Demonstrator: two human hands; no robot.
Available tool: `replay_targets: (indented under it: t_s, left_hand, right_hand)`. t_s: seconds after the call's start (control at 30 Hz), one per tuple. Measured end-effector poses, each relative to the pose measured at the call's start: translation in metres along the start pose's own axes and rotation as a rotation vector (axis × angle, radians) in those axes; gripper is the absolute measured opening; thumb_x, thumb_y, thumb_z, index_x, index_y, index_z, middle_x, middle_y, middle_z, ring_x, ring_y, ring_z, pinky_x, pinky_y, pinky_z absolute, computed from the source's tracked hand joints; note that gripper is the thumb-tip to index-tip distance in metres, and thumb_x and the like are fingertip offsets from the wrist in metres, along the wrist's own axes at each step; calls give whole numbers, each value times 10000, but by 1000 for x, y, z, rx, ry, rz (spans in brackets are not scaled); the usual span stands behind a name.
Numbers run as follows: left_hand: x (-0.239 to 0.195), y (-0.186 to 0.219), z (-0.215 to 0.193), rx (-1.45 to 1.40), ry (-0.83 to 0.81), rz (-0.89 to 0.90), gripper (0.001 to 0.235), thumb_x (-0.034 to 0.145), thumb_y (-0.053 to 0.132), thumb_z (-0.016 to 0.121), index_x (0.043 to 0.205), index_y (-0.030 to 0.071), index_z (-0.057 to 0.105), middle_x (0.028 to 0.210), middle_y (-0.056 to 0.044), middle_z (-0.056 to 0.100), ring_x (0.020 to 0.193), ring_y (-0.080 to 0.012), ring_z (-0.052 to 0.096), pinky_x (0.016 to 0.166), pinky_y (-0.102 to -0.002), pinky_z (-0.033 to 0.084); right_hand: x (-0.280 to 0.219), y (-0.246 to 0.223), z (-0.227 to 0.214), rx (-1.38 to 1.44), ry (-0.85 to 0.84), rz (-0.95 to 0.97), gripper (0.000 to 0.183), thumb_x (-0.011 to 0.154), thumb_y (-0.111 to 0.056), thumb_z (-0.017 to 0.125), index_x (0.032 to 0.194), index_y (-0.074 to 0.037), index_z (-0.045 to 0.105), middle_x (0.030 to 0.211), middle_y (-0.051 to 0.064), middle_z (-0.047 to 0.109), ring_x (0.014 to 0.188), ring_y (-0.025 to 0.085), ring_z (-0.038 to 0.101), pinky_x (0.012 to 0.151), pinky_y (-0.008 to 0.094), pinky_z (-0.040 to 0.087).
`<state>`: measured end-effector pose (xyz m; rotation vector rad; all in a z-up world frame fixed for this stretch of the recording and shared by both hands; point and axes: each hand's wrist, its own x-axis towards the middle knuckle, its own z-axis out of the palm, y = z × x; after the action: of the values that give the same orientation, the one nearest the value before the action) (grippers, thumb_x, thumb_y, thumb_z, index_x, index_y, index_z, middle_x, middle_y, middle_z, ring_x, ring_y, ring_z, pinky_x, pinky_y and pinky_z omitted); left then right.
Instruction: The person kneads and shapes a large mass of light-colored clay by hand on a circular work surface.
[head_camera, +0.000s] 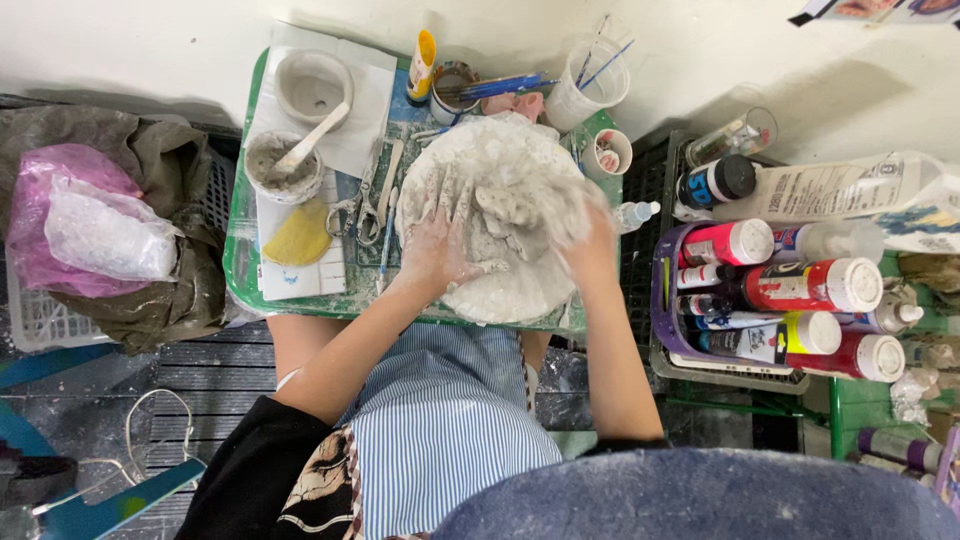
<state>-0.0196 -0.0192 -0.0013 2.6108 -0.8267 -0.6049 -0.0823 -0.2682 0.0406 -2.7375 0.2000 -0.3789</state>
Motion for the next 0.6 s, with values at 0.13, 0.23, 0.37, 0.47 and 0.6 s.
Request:
replay_targets:
  t_s: [0.13, 0.23, 0.37, 0.47, 0.6]
  left_hand:
    - [1, 1, -6, 67, 69, 28, 1115, 752, 695, 705, 1443, -127, 404, 1551, -341, 302, 1472, -425, 274, 1229, -469, 159]
    - [-2, 3, -13, 10, 37, -41, 1140, 707, 704, 728, 1459, -95, 416, 1589, -317, 298, 1504, -412, 263, 1253, -441, 169]
    - [0, -1, -16, 64, 28, -18, 1194, 680, 712, 744, 1485, -92, 379, 1606, -300, 268, 1517, -383, 248, 1266, -443, 148]
    - [6, -1, -12, 30, -32, -55, 1208, 675, 703, 752, 1513, -64, 343, 1618, -301, 225, 1502, -397, 244, 1222, -439, 196]
    - [7, -3, -11, 13, -27, -58, 1221, 671, 707, 765, 1513, -64, 331, 1609, -300, 223, 1489, -400, 256, 1213, -448, 216]
  right_hand:
    - [18, -15, 72, 87, -146, -264, 440, 1005, -255, 749, 1427, -231, 627, 1587, 102, 566, 1511, 337, 461, 1260, 520, 309]
    - [-12, 11, 96, 119, -269, 41, 814, 688, -242, 812, 1442, -115, 533, 1481, 187, 480, 1405, 428, 369, 1156, 518, 294]
    - [-39, 11, 75, 144, -176, -181, 714, 732, -278, 810, 1388, -108, 585, 1456, 179, 520, 1397, 413, 411, 1172, 540, 298]
    - [-43, -17, 37, 160, -156, -346, 635, 760, -290, 804, 1346, -116, 635, 1443, 163, 556, 1394, 394, 450, 1191, 552, 300]
    - [-44, -51, 6, 122, -94, -437, 453, 797, -272, 796, 1220, -143, 698, 1416, 126, 611, 1398, 383, 493, 1206, 541, 317]
